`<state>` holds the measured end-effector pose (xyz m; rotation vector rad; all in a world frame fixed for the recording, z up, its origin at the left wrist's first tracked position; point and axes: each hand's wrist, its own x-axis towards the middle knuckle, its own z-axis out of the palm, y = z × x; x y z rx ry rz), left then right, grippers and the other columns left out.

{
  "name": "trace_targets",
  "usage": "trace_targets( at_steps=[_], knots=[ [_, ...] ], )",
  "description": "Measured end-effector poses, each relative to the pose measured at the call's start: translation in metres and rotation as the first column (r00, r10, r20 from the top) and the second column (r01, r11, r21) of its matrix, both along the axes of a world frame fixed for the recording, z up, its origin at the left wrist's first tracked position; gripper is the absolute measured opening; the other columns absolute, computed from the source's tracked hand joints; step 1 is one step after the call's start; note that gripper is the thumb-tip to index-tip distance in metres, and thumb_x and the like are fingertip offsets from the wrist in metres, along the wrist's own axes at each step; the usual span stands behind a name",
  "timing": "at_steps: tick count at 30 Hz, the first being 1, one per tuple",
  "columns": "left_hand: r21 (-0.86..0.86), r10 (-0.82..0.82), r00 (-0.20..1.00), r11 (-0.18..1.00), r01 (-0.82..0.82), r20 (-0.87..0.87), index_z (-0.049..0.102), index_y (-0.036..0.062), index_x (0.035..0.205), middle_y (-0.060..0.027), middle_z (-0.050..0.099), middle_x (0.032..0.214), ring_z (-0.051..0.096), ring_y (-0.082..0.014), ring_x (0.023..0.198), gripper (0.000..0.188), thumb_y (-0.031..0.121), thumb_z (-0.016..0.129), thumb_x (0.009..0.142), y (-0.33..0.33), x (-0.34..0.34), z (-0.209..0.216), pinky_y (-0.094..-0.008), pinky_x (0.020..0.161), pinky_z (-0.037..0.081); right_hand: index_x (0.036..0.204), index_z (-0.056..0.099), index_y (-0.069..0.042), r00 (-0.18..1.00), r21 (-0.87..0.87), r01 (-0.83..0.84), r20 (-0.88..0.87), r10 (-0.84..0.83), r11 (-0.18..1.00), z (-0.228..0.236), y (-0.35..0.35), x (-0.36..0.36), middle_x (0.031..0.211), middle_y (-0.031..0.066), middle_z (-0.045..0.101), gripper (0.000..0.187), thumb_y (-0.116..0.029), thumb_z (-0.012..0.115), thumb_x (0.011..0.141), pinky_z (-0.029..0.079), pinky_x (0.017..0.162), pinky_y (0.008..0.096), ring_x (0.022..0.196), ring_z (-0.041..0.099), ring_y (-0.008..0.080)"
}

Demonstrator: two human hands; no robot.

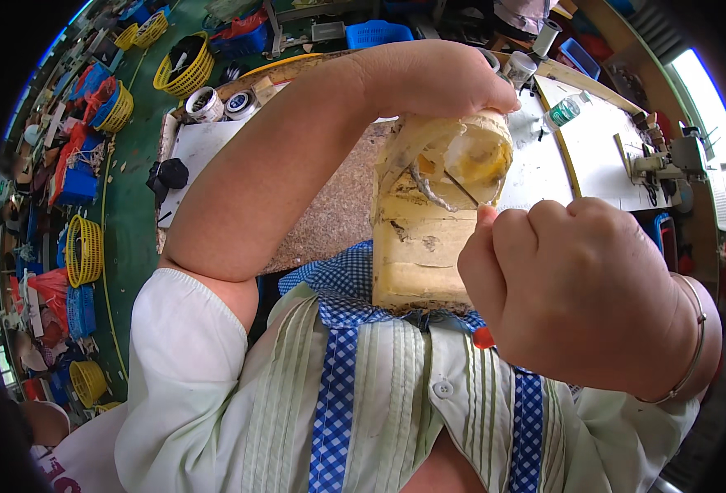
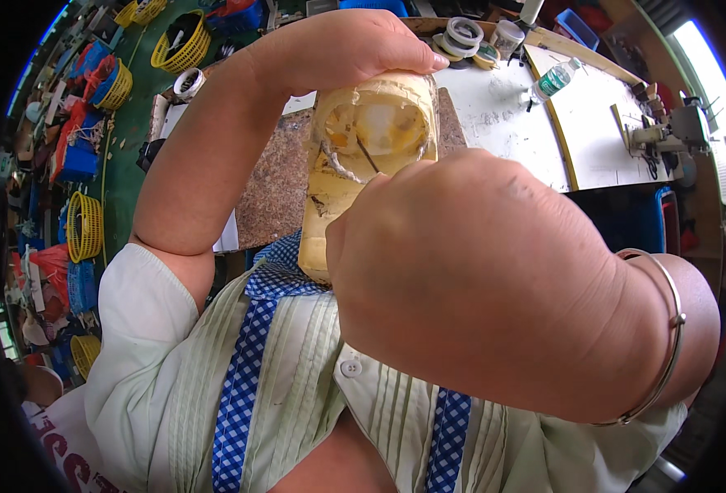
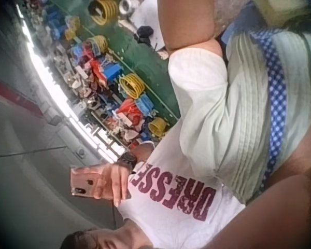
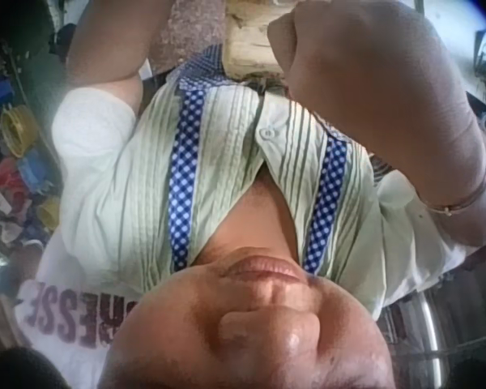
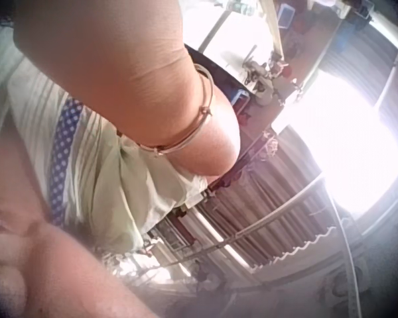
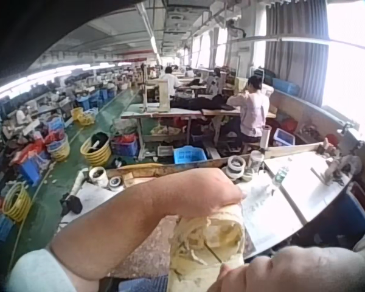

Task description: The person applies glue to the interior and edges of a shoe component using a glue applicator.

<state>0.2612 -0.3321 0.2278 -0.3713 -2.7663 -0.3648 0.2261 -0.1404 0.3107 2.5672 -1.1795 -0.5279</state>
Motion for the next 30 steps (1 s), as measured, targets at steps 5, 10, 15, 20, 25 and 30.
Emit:
trace_targets(
  at_steps=[5, 10, 15, 20, 25, 30],
  knots=[
    [0.000, -0.028, 0.998, 1.000, 0.028, 0.053, 0.060, 0.0076, 0.090, -0.0162, 0.060, 0.079, 0.061, -0.0267, 0.074, 0.018, 0.006, 0.050, 0.075, 0.005, -0.010, 0.005, -0.0339, 0.065, 0.047, 0.070, 0.054, 0.003, 0.987, 0.081, 0.145, 0.062, -0.150, 0.986, 0.016, 0.002, -0.008, 0.053, 0.0027, 0.045, 0.007, -0.003, 0.058, 0.070, 0.037, 0.036, 0.0254, 0.044, 0.049, 0.0131],
    [-0.009, -0.019, 0.999, 1.000, 0.019, 0.027, 0.061, 0.0076, 0.093, -0.0166, 0.060, 0.080, 0.061, -0.0268, 0.075, 0.019, 0.006, 0.052, 0.075, -0.001, -0.005, 0.000, -0.0335, 0.065, 0.048, 0.075, 0.057, 0.004, 0.957, 0.113, 0.192, 0.197, -0.211, 0.975, 0.011, 0.004, -0.012, 0.053, 0.0038, 0.044, 0.012, -0.007, 0.057, 0.070, 0.039, 0.038, 0.0282, 0.043, 0.049, 0.0157],
    [0.129, -0.002, 0.999, 0.992, 0.009, -0.054, 0.062, 0.0078, 0.099, -0.0162, 0.062, 0.086, 0.061, -0.0259, 0.078, 0.025, 0.006, 0.055, 0.076, 0.000, 0.010, 0.009, -0.0309, 0.069, 0.048, 0.082, 0.059, 0.003, 0.859, 0.027, 0.229, 0.465, -0.215, 0.973, 0.010, 0.012, -0.040, 0.055, 0.0055, 0.048, 0.018, -0.007, 0.062, 0.067, 0.038, 0.041, 0.0278, 0.044, 0.050, 0.0177],
    [0.244, 0.025, 0.999, 0.969, -0.029, 0.020, 0.063, 0.0061, 0.099, -0.0143, 0.062, 0.087, 0.060, -0.0248, 0.078, 0.023, 0.007, 0.054, 0.077, 0.011, 0.010, 0.018, -0.0310, 0.071, 0.047, 0.083, 0.061, -0.001, 0.709, -0.118, 0.423, 0.661, -0.247, 0.899, 0.022, 0.042, -0.028, 0.059, 0.0069, 0.055, 0.020, -0.002, 0.067, 0.064, 0.041, 0.050, 0.0298, 0.049, 0.052, 0.0200],
    [0.021, -0.158, 0.987, 0.987, 0.158, 0.039, 0.055, 0.0003, 0.090, -0.0184, 0.059, 0.080, 0.058, -0.0343, 0.084, 0.019, 0.009, 0.054, 0.073, -0.008, 0.003, 0.025, -0.0384, 0.073, 0.045, 0.091, 0.060, 0.003, 0.879, -0.231, 0.157, 0.476, -0.029, 0.960, -0.001, 0.020, -0.036, 0.064, 0.0067, 0.053, 0.025, -0.004, 0.064, 0.067, 0.038, 0.042, 0.0282, 0.051, 0.052, 0.0181],
    [-0.011, -0.183, 0.982, 0.983, 0.183, -0.044, 0.054, -0.0006, 0.084, -0.0196, 0.058, 0.078, 0.058, -0.0347, 0.080, 0.013, 0.007, 0.049, 0.075, 0.005, 0.014, 0.039, -0.0386, 0.070, 0.046, 0.091, 0.058, 0.008, 0.925, -0.190, 0.114, 0.379, -0.035, 0.975, -0.009, 0.015, -0.029, 0.061, 0.0058, 0.048, 0.029, -0.004, 0.060, 0.064, 0.036, 0.040, 0.0283, 0.047, 0.047, 0.0160]
  ],
)
